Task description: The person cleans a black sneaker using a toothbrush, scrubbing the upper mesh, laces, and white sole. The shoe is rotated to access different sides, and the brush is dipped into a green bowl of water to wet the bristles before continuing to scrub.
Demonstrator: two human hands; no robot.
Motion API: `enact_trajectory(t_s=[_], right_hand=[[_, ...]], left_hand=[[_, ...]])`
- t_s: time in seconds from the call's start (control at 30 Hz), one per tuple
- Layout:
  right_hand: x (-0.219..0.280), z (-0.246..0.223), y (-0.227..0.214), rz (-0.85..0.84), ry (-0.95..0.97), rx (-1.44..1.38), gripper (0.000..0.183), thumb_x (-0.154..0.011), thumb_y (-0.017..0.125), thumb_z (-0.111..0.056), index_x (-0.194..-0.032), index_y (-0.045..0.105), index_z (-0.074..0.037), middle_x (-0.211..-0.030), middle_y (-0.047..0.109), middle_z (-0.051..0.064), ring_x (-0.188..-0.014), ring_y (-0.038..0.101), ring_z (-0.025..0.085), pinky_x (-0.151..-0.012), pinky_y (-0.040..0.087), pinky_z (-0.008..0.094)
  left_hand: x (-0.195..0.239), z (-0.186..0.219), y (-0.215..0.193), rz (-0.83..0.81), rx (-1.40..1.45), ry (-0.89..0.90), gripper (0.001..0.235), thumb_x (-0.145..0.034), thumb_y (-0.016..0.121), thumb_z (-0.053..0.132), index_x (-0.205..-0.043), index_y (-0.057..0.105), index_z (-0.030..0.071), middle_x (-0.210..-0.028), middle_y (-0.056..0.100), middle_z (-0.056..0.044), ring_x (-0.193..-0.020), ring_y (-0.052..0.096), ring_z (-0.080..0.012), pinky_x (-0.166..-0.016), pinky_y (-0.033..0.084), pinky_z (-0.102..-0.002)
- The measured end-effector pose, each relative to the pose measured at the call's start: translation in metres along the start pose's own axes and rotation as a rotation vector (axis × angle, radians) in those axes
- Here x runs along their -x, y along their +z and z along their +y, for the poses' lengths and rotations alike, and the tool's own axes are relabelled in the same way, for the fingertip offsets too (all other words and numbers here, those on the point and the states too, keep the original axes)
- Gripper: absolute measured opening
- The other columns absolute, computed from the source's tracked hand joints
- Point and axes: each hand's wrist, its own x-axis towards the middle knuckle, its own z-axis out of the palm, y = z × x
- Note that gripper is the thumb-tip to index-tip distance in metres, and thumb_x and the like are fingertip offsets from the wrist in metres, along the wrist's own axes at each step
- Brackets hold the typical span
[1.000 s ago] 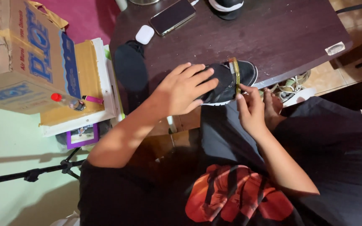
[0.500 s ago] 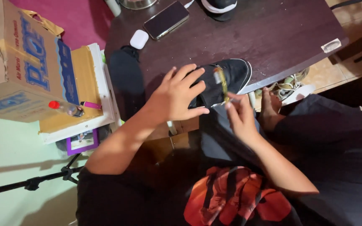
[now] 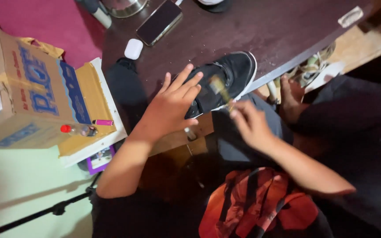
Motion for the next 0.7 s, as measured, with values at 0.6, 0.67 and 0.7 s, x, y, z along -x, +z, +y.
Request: enact_trajectory(t_s=[0.6, 0.67, 0.7], right_hand=[[0.0, -0.02, -0.024, -0.055, -0.094, -0.07, 0.028, -0.094, 0.071, -0.017, -0.118, 0.068, -0.003, -0.076, 0.076, 0.015, -0.062, 0.073, 0.032, -0.053, 0.056, 0.04], [-0.004, -0.026, -0.023, -0.077, -0.101, -0.087, 0.024, -0.093, 0.071, -0.017, -0.114, 0.071, -0.005, -0.074, 0.076, 0.014, -0.058, 0.072, 0.031, -0.05, 0.055, 0.038], [-0.003, -0.03, -0.021, -0.105, -0.106, -0.108, 0.021, -0.093, 0.072, -0.017, -0.111, 0.074, -0.007, -0.071, 0.076, 0.014, -0.054, 0.072, 0.029, -0.047, 0.055, 0.036]], left_hand=[[0.001, 0.001, 0.002, 0.028, -0.131, 0.077, 0.067, -0.076, 0.085, 0.036, -0.134, 0.06, 0.012, -0.155, 0.049, -0.021, -0.15, 0.034, -0.0456, -0.11, 0.022, -0.082], [0.001, -0.003, 0.008, 0.083, -0.142, 0.137, 0.064, -0.077, 0.086, 0.035, -0.132, 0.062, 0.013, -0.156, 0.048, -0.019, -0.15, 0.038, -0.0425, -0.112, 0.022, -0.08], [0.003, -0.003, 0.011, 0.133, -0.148, 0.192, 0.061, -0.078, 0.086, 0.035, -0.13, 0.063, 0.014, -0.157, 0.048, -0.018, -0.149, 0.041, -0.0395, -0.114, 0.022, -0.078]])
